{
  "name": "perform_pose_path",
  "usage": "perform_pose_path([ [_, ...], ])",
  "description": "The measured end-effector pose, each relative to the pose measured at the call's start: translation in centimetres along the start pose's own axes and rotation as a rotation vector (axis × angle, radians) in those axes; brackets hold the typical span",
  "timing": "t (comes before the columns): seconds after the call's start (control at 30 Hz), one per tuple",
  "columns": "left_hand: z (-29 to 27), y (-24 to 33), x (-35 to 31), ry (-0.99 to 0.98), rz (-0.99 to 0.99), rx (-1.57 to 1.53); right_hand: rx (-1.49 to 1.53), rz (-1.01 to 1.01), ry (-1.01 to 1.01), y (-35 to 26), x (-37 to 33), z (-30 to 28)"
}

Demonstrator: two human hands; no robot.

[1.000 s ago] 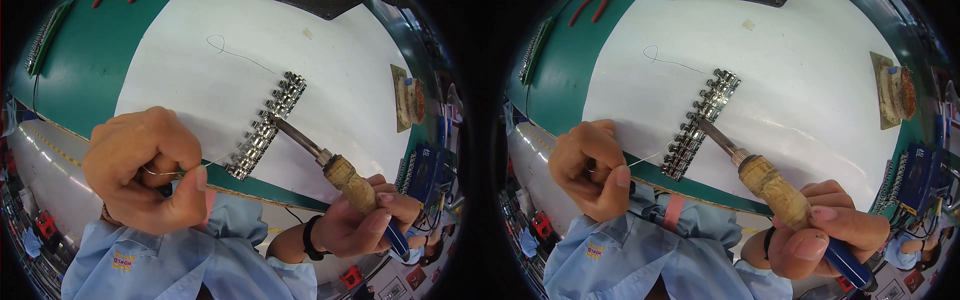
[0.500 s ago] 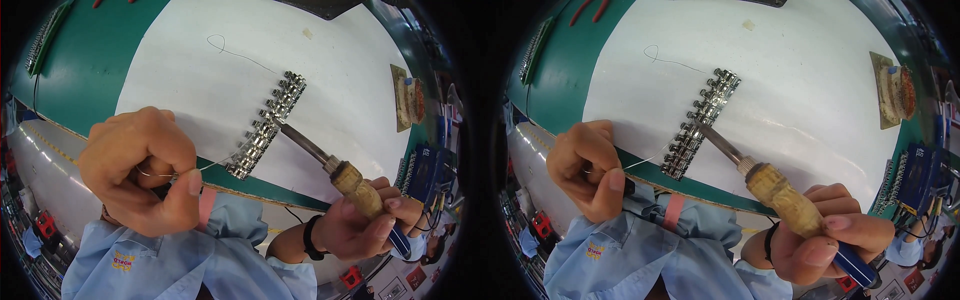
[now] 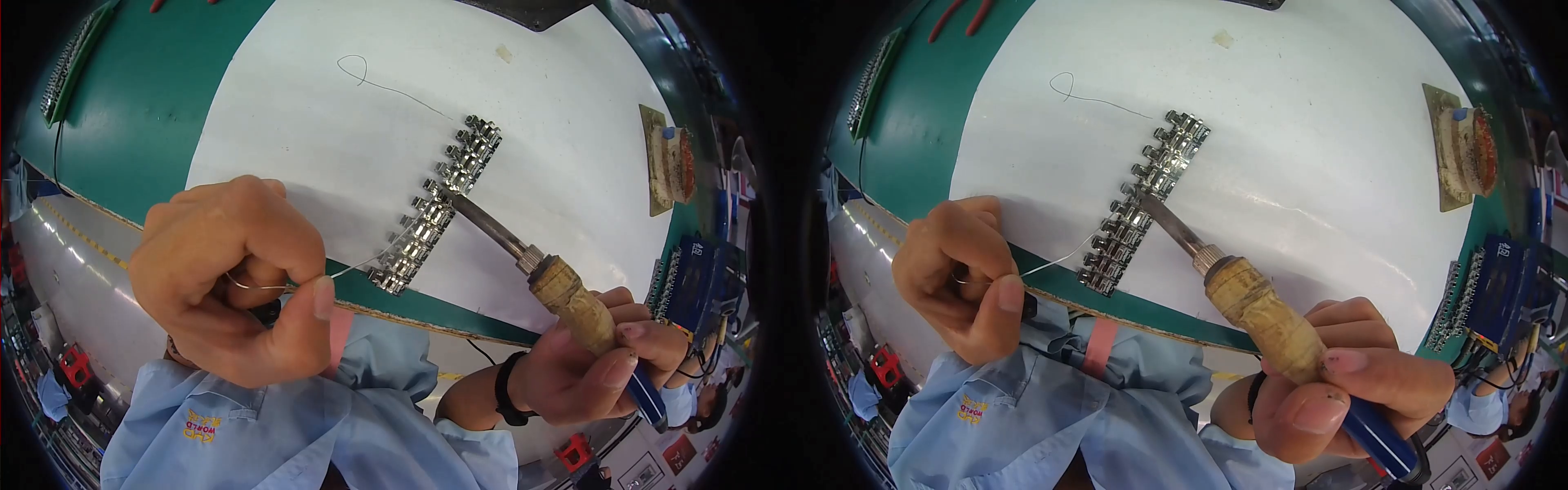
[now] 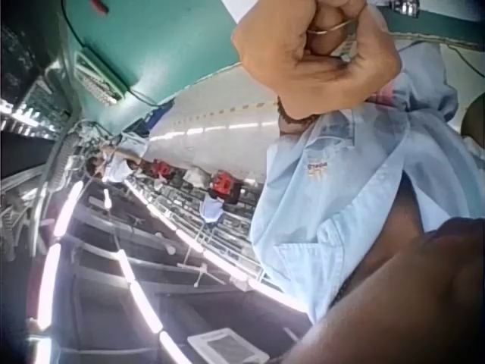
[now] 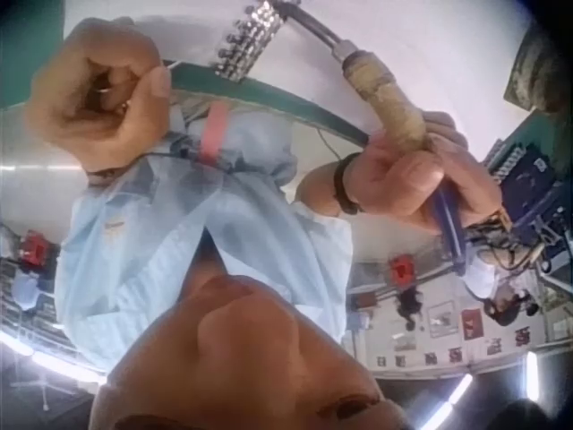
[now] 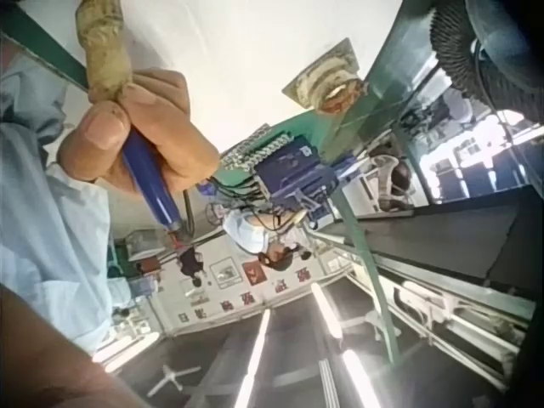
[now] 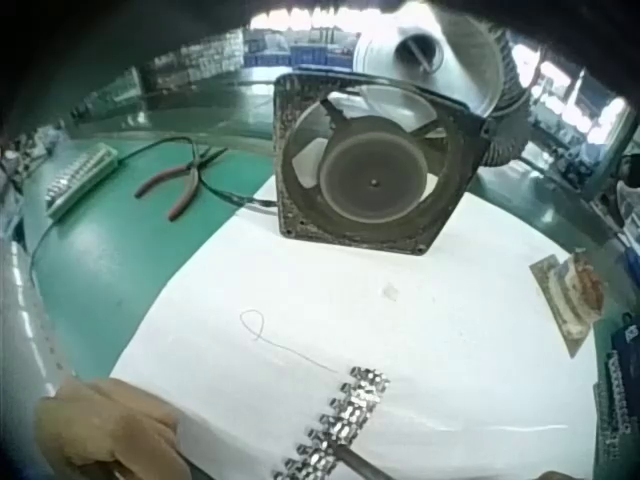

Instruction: The person solders components onto a circuit board using a soldering iron and solder wire, then repeats the process on a second board.

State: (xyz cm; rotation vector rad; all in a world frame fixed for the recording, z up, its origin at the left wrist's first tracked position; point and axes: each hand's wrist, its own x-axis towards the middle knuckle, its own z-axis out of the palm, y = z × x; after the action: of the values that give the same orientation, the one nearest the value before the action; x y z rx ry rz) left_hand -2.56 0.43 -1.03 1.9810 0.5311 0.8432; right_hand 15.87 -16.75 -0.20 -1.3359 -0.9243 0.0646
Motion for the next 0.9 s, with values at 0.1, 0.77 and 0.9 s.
perform_pose_path([
  [0.1, 0.1, 0.0, 0.0, 0.006, -0.003, -0.012, -0.025, -0.025, -0.194, -0.4, 0.4, -0.8],
  [0.77, 0.1, -0.2, 0.1, -0.007, 0.022, -0.04, -0.039, 0.024, 0.026, 0.0, 0.4, 0.3],
  [0.9, 0.1, -0.2, 0.1, -0.007, 0.033, -0.027, -0.063, -0.005, 0.008, 0.2, 0.6, 0.4],
])
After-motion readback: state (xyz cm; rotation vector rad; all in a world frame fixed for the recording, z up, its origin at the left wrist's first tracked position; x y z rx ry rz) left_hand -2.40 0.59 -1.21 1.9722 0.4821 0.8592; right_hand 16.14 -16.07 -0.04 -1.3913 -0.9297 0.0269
